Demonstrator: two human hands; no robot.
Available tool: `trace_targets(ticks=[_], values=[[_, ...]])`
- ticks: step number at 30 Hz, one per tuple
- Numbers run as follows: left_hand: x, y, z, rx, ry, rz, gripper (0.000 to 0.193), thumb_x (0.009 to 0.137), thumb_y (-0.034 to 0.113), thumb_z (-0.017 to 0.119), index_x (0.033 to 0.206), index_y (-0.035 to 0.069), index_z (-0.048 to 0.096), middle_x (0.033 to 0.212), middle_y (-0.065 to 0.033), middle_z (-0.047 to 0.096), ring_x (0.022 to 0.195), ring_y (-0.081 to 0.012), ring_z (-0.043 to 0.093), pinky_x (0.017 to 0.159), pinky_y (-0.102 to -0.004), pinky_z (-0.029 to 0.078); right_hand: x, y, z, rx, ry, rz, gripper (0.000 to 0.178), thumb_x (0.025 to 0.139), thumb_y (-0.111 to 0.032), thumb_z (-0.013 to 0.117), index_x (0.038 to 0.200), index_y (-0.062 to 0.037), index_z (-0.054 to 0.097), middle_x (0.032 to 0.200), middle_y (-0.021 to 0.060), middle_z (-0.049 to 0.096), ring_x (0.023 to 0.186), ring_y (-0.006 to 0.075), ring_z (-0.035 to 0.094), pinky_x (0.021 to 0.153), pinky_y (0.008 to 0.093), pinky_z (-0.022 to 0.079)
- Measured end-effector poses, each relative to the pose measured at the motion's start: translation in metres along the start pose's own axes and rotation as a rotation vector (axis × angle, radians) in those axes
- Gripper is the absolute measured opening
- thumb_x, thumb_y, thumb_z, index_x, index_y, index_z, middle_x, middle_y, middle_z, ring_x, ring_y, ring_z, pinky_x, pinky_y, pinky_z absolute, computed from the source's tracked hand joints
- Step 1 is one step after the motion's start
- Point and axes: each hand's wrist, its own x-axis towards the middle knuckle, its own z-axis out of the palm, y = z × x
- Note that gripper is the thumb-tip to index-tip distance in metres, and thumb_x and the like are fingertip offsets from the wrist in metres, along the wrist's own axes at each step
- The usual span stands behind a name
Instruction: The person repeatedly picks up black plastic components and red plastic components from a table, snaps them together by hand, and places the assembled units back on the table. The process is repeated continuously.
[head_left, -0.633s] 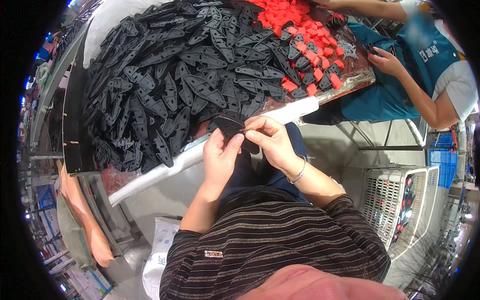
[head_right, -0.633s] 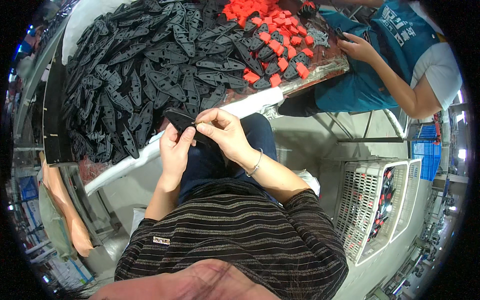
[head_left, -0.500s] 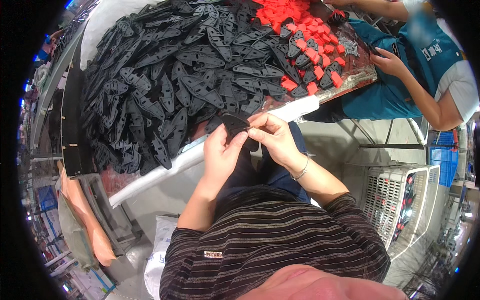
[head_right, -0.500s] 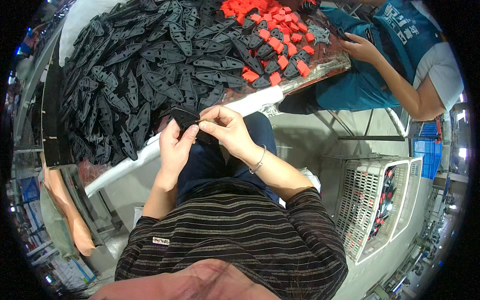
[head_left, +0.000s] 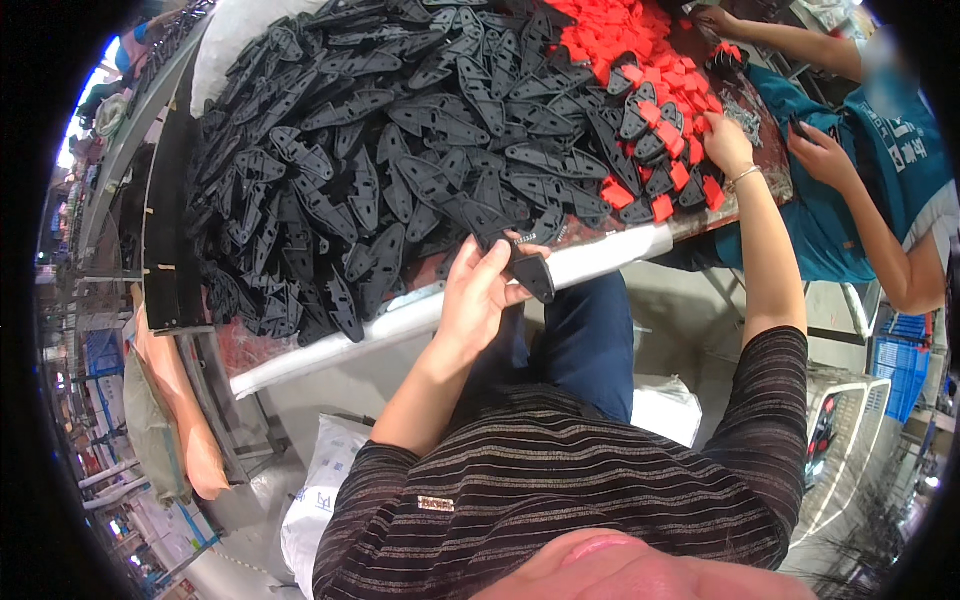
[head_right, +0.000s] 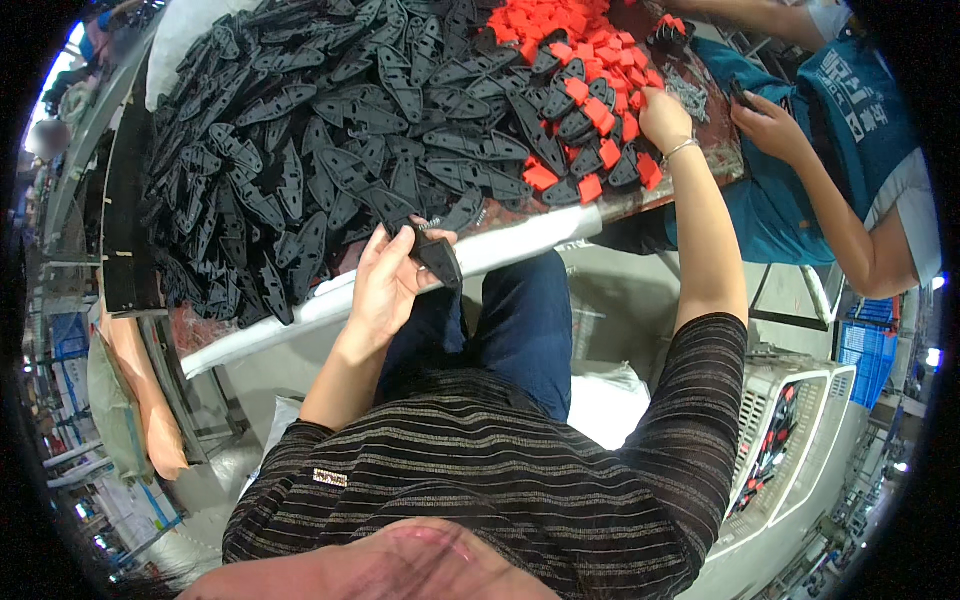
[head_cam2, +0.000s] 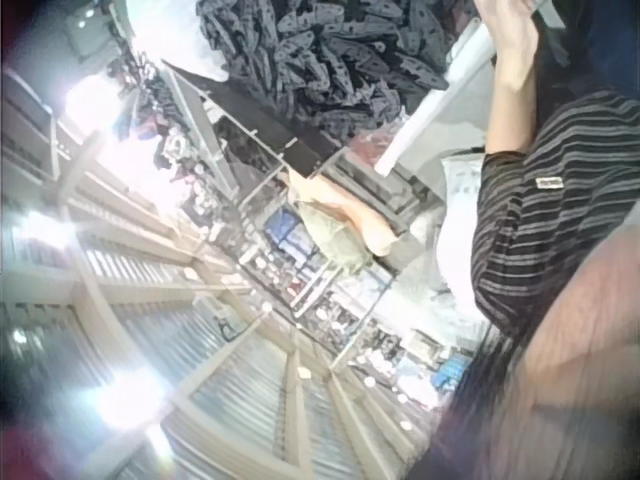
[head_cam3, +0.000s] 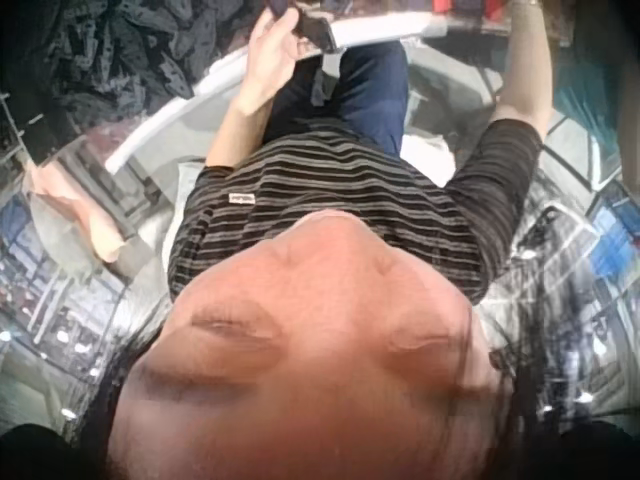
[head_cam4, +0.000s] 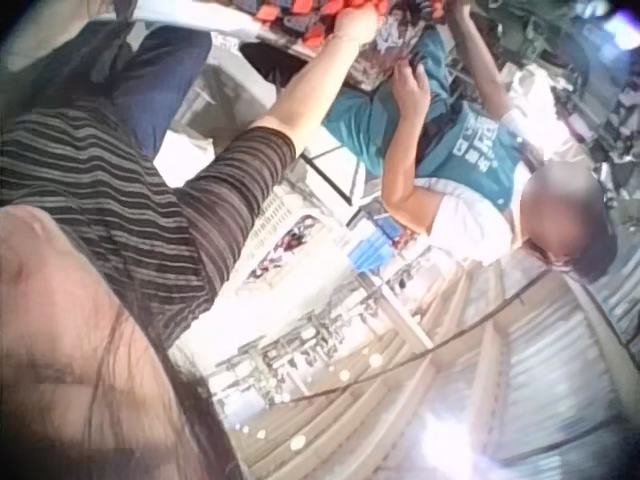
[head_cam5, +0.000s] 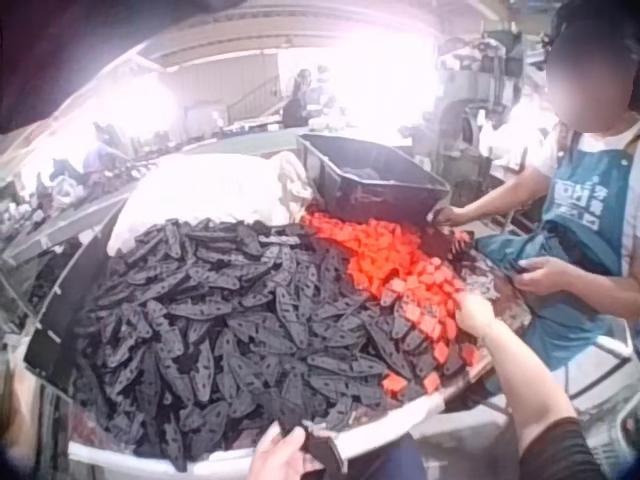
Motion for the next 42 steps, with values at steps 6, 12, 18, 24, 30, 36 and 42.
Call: trace_targets(ticks=[6,12,18,24,30,36,42], values=[[-0.003,0.005,-0.003,0.025,0.037,0.007,0.023,0.094,0.015,0.048,0.115,0.006,0.046,0.106,-0.0191,0.059,0.089,-0.0187,0.062,0.066,-0.028,0.057,-0.009,-0.024,-0.029,0.082,0.127,0.092,0.019,0.074,-0.012,0.06,0.092,-0.0052,0.057,0.087,0.018,0.063,0.086,0.0368,0.059,0.073,0.0444,0.048],[-0.009,0.003,0.001,0.124,0.126,0.135,0.024,0.091,0.013,0.053,0.114,0.005,0.051,0.108,-0.014,0.06,0.095,-0.0191,0.061,0.07,-0.0311,0.056,-0.083,-0.111,-0.068,1.076,0.079,-0.063,0.019,0.08,-0.016,0.069,0.089,-0.0029,0.058,0.076,0.001,0.059,0.069,0.0109,0.057,0.06,0.0268,0.046],[-0.012,-0.002,0.007,0.115,0.071,0.259,0.021,0.087,0.003,0.056,0.108,0.003,0.053,0.107,-0.0127,0.061,0.097,-0.0194,0.06,0.083,-0.0333,0.052,-0.198,-0.231,-0.068,1.628,-0.351,-0.117,0.017,0.088,-0.017,0.062,0.094,-0.0022,0.055,0.082,-0.0032,0.056,0.076,0.0045,0.049,0.068,0.0202,0.041],[-0.037,0.005,0.006,0.179,0.12,0.361,0.017,0.084,0.001,0.061,0.099,0.004,0.055,0.095,-0.0045,0.061,0.088,-0.0112,0.058,0.081,-0.0254,0.046,-0.223,-0.259,-0.079,1.505,-0.364,-0.201,0.016,0.088,-0.018,0.059,0.091,-0.0028,0.054,0.072,-0.0037,0.052,0.064,0.0033,0.045,0.058,0.0191,0.038],[-0.042,0.007,0.012,0.177,0.121,0.402,0.018,0.082,0.002,0.063,0.098,0.003,0.055,0.092,-0.0036,0.061,0.086,-0.0106,0.057,0.08,-0.0247,0.045,-0.228,-0.26,-0.094,1.394,-0.349,-0.246,0.016,0.089,-0.018,0.057,0.09,-0.0026,0.053,0.069,-0.0015,0.052,0.062,0.0058,0.046,0.057,0.0212,0.04],[-0.046,0.009,0.008,0.169,0.104,0.392,0.017,0.084,0.001,0.062,0.098,0.002,0.053,0.091,-0.0045,0.06,0.083,-0.011,0.058,0.077,-0.0246,0.047,-0.23,-0.258,-0.093,1.249,-0.288,-0.407,0.02,0.088,-0.023,0.056,0.091,-0.0037,0.053,0.069,0.0059,0.052,0.062,0.0176,0.051,0.059,0.0286,0.042],[-0.047,0.011,0.004,0.169,0.066,0.365,0.019,0.084,0.002,0.062,0.1,0.002,0.052,0.093,-0.0043,0.059,0.086,-0.0107,0.057,0.08,-0.0245,0.046,-0.228,-0.262,-0.108,1.027,-0.266,-0.435,0.023,0.087,-0.026,0.056,0.088,-0.0036,0.051,0.074,0.014,0.055,0.072,0.0317,0.056,0.063,0.0362,0.043]])
